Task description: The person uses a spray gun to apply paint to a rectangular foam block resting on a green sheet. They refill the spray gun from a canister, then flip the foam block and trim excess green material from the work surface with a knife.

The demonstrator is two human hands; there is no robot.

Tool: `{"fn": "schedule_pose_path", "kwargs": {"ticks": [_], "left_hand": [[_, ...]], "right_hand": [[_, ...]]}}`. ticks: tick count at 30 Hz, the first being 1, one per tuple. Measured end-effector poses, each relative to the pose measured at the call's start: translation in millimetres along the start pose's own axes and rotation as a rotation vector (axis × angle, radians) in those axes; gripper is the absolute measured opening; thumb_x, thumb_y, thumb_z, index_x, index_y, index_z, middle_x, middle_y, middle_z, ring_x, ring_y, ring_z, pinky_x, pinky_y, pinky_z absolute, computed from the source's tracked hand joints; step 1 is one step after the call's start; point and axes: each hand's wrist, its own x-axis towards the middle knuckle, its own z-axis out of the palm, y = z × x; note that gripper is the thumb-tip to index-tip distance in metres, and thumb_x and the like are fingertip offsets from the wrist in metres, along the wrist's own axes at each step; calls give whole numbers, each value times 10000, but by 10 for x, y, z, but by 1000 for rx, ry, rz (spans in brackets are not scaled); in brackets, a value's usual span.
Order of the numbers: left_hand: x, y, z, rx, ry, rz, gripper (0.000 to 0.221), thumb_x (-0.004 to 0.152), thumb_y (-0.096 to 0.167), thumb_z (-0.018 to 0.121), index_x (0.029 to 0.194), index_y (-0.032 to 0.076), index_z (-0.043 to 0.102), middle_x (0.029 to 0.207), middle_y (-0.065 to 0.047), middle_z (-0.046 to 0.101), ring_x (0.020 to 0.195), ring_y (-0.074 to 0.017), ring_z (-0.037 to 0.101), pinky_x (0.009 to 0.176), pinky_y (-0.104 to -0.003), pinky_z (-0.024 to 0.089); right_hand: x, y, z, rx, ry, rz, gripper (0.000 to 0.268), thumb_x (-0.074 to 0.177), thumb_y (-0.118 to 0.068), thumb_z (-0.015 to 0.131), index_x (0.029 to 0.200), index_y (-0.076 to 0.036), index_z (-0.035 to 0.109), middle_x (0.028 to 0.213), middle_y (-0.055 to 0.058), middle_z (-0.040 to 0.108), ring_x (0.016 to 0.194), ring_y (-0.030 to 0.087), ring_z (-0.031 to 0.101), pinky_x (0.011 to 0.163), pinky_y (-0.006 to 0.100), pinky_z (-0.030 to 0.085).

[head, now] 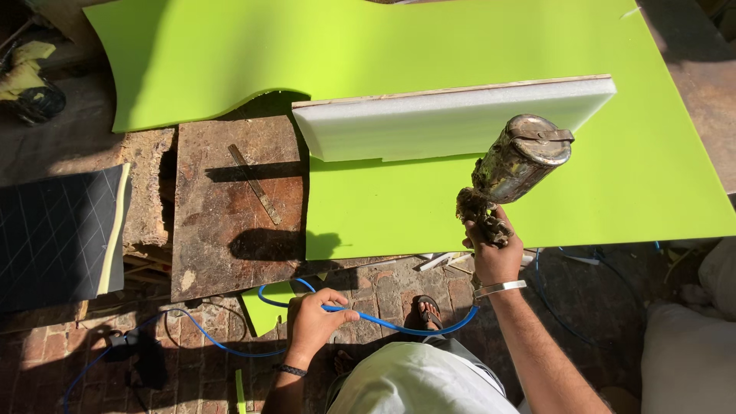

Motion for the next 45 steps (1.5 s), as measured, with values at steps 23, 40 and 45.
{"fn": "schedule_pose_path", "kwargs": {"ticks": [23, 40, 45], "left_hand": [[192, 359, 702, 62, -147, -84, 350, 600, 277, 979, 841, 119, 781, 682, -35, 780, 606, -104, 713, 560, -262, 543], [382, 857, 1468, 239, -217, 7, 352, 618, 405, 954, 837, 177, 799, 713, -6, 802, 634, -97, 767, 582, -257, 571], [415, 927, 1583, 268, -264, 6, 360, 625, 432, 947, 853, 196, 798, 744, 4, 810, 671, -88, 772, 612, -263, 580]], "right_hand": [[343, 376, -639, 31, -35, 55, 656, 908, -104, 773, 1479, 59, 494, 1001, 118, 752, 767, 140, 716, 650, 276, 590], [844, 590, -1639, 38, 179, 89, 765, 917, -105, 765, 1557, 46, 375, 975, 111, 742, 754, 121, 707, 659, 270, 597], [903, 594, -1807, 77, 230, 59, 690, 930, -97, 754, 1531, 20, 436, 981, 89, 738, 751, 114, 700, 662, 270, 594]]}}
